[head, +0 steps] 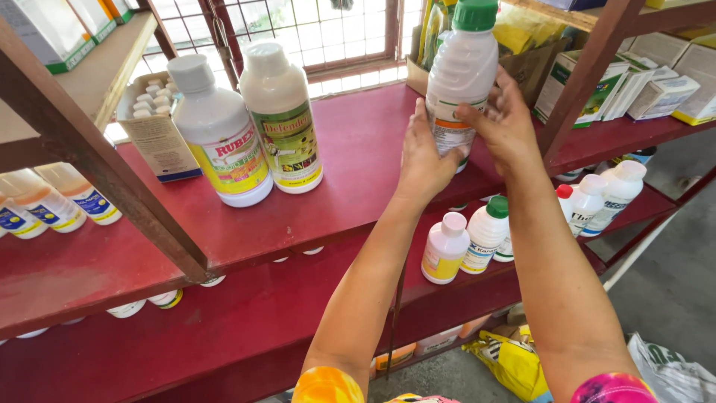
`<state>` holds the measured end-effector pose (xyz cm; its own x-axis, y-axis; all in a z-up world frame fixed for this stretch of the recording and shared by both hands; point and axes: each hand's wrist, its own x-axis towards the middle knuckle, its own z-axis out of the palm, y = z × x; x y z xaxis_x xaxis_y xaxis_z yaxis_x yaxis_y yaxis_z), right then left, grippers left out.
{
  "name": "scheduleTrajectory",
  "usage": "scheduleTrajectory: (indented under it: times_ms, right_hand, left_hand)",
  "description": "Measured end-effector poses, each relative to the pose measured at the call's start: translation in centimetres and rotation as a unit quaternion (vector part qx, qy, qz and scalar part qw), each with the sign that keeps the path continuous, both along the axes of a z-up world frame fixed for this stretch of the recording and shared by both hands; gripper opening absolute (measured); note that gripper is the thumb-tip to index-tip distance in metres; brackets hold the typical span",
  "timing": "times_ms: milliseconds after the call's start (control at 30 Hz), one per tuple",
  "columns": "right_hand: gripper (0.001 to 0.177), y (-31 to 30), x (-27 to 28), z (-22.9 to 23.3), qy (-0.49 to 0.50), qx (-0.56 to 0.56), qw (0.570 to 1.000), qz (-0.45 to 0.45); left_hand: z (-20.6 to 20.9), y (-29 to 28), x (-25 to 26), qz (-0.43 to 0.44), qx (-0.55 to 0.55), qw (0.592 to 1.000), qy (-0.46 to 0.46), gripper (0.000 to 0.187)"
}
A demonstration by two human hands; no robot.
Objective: Organizing agricultural chemical bottles on shelves and weighing white powder from a bag into a container using a scoop and scale.
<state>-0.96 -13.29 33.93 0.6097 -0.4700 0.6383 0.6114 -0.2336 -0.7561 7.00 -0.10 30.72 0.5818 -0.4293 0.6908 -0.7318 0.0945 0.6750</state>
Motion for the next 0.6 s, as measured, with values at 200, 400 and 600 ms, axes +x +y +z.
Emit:
scheduleTrajectory:
  times_ms: [200,400,600]
  right_hand:
    - [0.073,2.4,-0.4,0.6,0.034,-0.156,0.974,-0.162]
    - [0.075,7.6,-5.3,-0.5,-0.077,-0.051,0.991,-0.1]
    - [0.079,10.9,-10.2,-2.9,-0.138,-0.023,0.983,-0.115]
  left_hand:
    - [0.9,0.6,-2.1,0.032,0.007,0.999,0.027,0.113]
    - [-0.3,4.0,-5.2,0.014,-0.087,0.992,-0.091,0.102]
    - [1.1,9.6,-9.8,-0.02,-0.085,0.988,-0.128,0.095]
